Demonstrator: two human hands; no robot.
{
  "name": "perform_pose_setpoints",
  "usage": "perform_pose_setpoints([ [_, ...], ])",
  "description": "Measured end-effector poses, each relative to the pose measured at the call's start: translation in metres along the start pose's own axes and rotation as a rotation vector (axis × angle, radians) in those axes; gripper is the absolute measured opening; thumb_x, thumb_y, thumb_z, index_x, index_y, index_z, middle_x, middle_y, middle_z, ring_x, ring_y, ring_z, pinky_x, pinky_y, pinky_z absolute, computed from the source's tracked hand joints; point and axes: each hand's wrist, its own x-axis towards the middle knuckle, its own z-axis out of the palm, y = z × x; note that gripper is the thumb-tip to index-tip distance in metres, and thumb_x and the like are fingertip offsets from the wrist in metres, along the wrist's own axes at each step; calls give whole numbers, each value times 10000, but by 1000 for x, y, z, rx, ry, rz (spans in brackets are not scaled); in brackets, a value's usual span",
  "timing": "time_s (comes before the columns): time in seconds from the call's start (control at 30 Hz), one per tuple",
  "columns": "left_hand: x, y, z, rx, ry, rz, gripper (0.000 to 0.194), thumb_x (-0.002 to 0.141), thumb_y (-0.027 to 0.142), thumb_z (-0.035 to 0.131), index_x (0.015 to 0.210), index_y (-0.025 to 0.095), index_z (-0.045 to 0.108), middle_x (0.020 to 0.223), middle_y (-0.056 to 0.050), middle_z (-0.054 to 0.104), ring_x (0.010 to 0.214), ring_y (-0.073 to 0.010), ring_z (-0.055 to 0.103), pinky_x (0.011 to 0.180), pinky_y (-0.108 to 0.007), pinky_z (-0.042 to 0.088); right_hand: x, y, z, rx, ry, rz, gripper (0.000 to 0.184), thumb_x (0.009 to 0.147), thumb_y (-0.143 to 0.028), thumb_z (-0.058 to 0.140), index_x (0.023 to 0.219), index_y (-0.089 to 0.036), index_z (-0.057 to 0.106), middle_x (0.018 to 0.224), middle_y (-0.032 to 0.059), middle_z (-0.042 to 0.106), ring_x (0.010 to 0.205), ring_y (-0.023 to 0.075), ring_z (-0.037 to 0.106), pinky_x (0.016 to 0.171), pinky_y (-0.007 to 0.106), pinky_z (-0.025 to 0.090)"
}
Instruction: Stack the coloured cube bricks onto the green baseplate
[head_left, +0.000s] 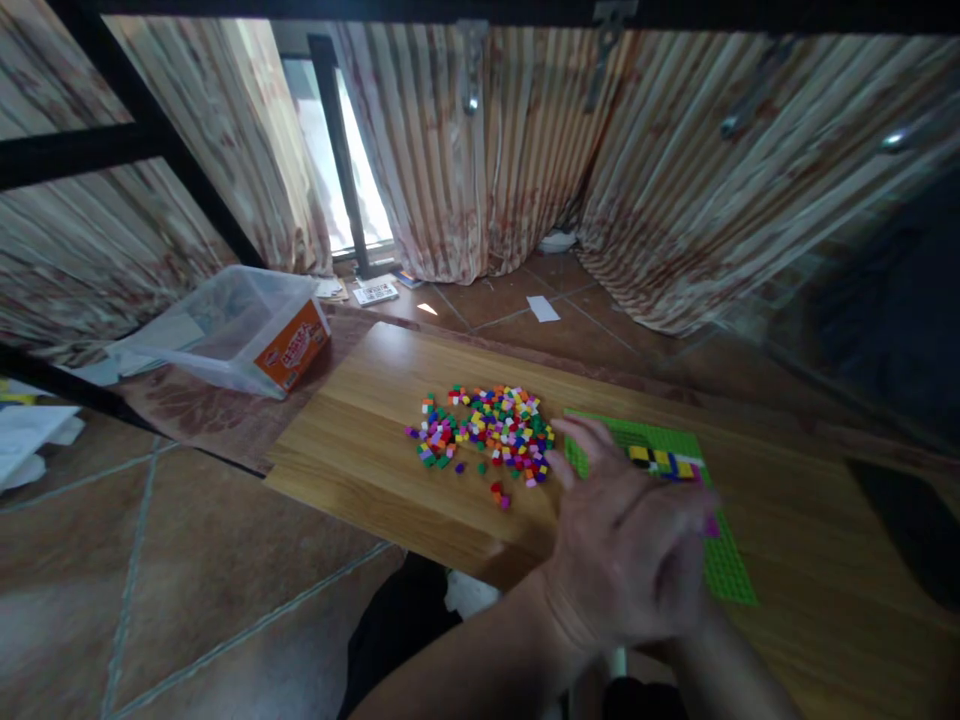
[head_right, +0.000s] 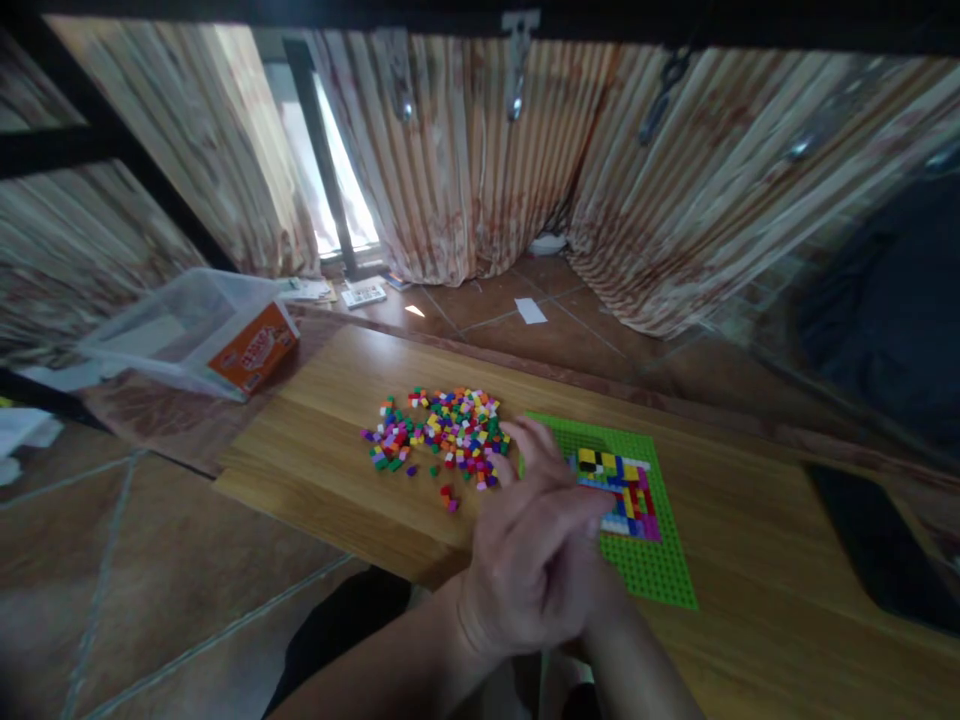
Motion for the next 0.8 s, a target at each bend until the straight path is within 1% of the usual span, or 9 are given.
perform_pose_setpoints([
  [0.03, -3, 2, 2, 1, -40, 42, 253, 922, 201, 448, 1107, 171, 619, 907, -66, 709, 843, -170, 677, 807, -334, 578, 1, 0, 11, -41, 0, 25, 386, 944, -336, 411, 1100, -132, 700, 1228, 127, 669, 1138, 170, 633, 953, 277, 528],
  [0.07, -6, 4, 4, 6, -80, 65, 257, 926, 201, 445, 1108, 166, 622, 892, -63, 711, 811, -164, 677, 782, -325, 582, 3, 1, 21, -88, -16, 54, 417, 930, -360, 462, 1172, -94, 674, 1277, 148, 641, 1184, 195, 610, 1013, 313, 496],
  [0.13, -12, 7, 9, 21, -159, 69, 251, 936, 191, 436, 1083, 155, 637, 856, -57, 711, 757, -155, 672, 727, -303, 583, 7, 5, 37, -158, -105, 100, 487, 893, -379, 558, 1298, -112, 598, 1389, 182, 555, 1305, 272, 519, 1073, 457, 454],
  [0.2, -15, 7, 12, 22, -213, 53, 244, 941, 187, 437, 1057, 166, 649, 827, -45, 703, 726, -150, 670, 681, -286, 580, 8, 9, 45, -205, -188, 135, 539, 904, -386, 544, 1391, -157, 508, 1473, 183, 467, 1387, 311, 422, 1102, 549, 405],
  [0.27, -16, 6, 12, 12, -243, 33, 240, 938, 194, 448, 1066, 194, 651, 832, -33, 698, 721, -149, 672, 662, -282, 578, 7, 8, 51, -215, -227, 134, 556, 928, -405, 491, 1426, -160, 458, 1505, 182, 420, 1413, 318, 378, 1122, 561, 374],
  [0.33, -14, 4, 10, 8, -235, 11, 237, 930, 203, 461, 1074, 210, 650, 839, -29, 697, 715, -148, 669, 659, -281, 575, 5, 3, 54, -207, -247, 113, 562, 946, -420, 454, 1440, -153, 434, 1516, 183, 401, 1423, 314, 360, 1139, 553, 351],
  [0.43, -9, 3, 3, 20, -235, -24, 250, 924, 221, 460, 1081, 183, 651, 857, -49, 707, 737, -155, 664, 678, -283, 571, 1, -10, 59, -173, -264, 72, 545, 961, -413, 438, 1452, -177, 418, 1538, 163, 380, 1438, 301, 337, 1152, 552, 329],
  [0.6, -4, 5, -2, 6, -285, -93, 288, 915, 210, 439, 1108, 153, 645, 849, -68, 698, 754, -167, 656, 674, -294, 563, -3, -31, 67, -147, -321, -45, 495, 955, -323, 467, 1434, -197, 452, 1528, 156, 410, 1432, 300, 355, 1143, 567, 336],
  [0.8, -8, 3, 1, -13, -319, -130, 291, 890, 211, 483, 1135, 187, 638, 851, -55, 681, 748, -168, 642, 681, -293, 551, -8, -47, 66, -164, -457, -252, 427, 923, -255, 540, 1348, -211, 551, 1514, 110, 454, 1446, 274, 335, 1176, 555, 288],
])
